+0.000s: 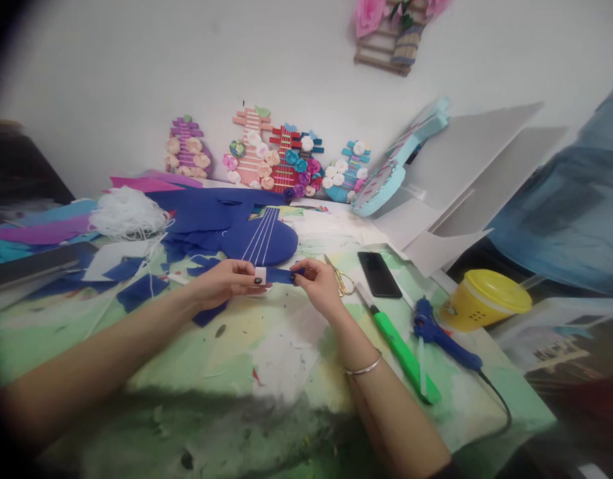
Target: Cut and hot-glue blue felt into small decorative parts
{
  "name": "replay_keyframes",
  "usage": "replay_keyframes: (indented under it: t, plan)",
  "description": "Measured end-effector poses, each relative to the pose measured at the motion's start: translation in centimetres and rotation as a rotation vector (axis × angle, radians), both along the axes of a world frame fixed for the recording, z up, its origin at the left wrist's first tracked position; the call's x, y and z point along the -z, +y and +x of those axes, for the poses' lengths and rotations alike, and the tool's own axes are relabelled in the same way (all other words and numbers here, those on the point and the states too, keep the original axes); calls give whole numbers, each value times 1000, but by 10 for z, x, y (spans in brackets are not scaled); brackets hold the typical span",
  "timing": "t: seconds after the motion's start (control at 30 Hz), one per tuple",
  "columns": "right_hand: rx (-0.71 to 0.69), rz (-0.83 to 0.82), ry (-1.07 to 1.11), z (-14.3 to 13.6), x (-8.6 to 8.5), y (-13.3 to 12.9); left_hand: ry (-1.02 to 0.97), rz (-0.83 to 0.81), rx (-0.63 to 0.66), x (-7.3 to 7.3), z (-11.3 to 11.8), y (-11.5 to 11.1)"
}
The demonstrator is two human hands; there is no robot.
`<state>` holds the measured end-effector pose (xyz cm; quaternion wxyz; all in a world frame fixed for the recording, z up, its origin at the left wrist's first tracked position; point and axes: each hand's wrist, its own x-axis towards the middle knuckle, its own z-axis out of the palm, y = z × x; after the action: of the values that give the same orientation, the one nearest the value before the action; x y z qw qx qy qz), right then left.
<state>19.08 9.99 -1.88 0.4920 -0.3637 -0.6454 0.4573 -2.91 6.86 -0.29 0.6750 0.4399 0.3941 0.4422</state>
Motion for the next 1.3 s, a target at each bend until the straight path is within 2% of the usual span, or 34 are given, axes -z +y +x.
replay_keyframes:
  t: [0.63,0.97,1.1,1.3]
  plan:
    - [-95,-9,20,0,-4,-5,48,-29,-89,5,-1,3]
    - [-67,38,-21,1,-4,-4,97,-12,-97,7,-1,4]
    - [-97,47,30,0,-7,-7,135,56,-124,9,-1,4]
    - [-117,64,37,3,-11,-9,268,270,-195,5,3,-1]
